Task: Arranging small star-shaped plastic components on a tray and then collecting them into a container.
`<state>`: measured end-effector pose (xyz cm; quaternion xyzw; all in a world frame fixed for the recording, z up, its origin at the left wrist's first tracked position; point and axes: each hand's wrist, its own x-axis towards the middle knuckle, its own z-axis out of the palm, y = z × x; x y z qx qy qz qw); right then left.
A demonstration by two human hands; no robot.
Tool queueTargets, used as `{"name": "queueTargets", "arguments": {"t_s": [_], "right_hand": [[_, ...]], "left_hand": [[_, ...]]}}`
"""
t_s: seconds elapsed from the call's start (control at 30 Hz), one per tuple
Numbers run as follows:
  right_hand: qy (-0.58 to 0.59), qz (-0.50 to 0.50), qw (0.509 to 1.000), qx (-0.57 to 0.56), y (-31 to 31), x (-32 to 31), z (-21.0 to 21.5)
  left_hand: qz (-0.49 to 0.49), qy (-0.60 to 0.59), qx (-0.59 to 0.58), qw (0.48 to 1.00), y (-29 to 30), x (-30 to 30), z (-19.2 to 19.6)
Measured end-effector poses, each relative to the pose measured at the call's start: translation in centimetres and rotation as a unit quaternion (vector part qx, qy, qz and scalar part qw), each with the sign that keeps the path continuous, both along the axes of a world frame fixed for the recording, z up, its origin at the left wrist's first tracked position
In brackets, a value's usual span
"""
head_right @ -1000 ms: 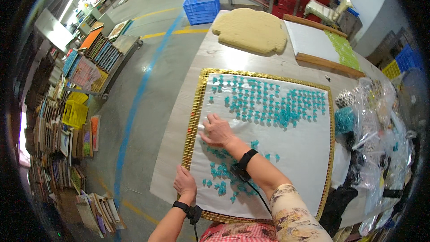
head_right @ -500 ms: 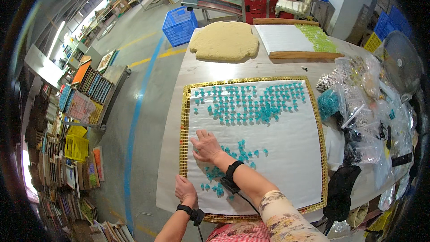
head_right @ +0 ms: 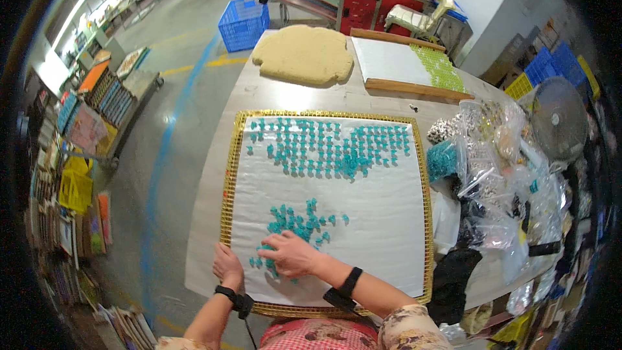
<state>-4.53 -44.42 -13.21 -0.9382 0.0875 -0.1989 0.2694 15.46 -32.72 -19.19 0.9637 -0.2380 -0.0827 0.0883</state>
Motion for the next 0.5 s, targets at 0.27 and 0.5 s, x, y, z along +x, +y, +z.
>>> {"name": "queueTargets", "arguments": {"t_s": [0.27,0.5], "right_hand": [[0.001,-0.454,0.891,-0.015,-12.0,-12.5,-0.7],[0.098,-0.373,0.909,-0.158,-18.5,-13.0,-3.1]], "left_hand": [[0.001,-0.02,-0.046,0.999,0.0,0.1,-0.1],[-0.01,-0.038,-0.033,0.999,0.0,0.0,-0.2]]}}
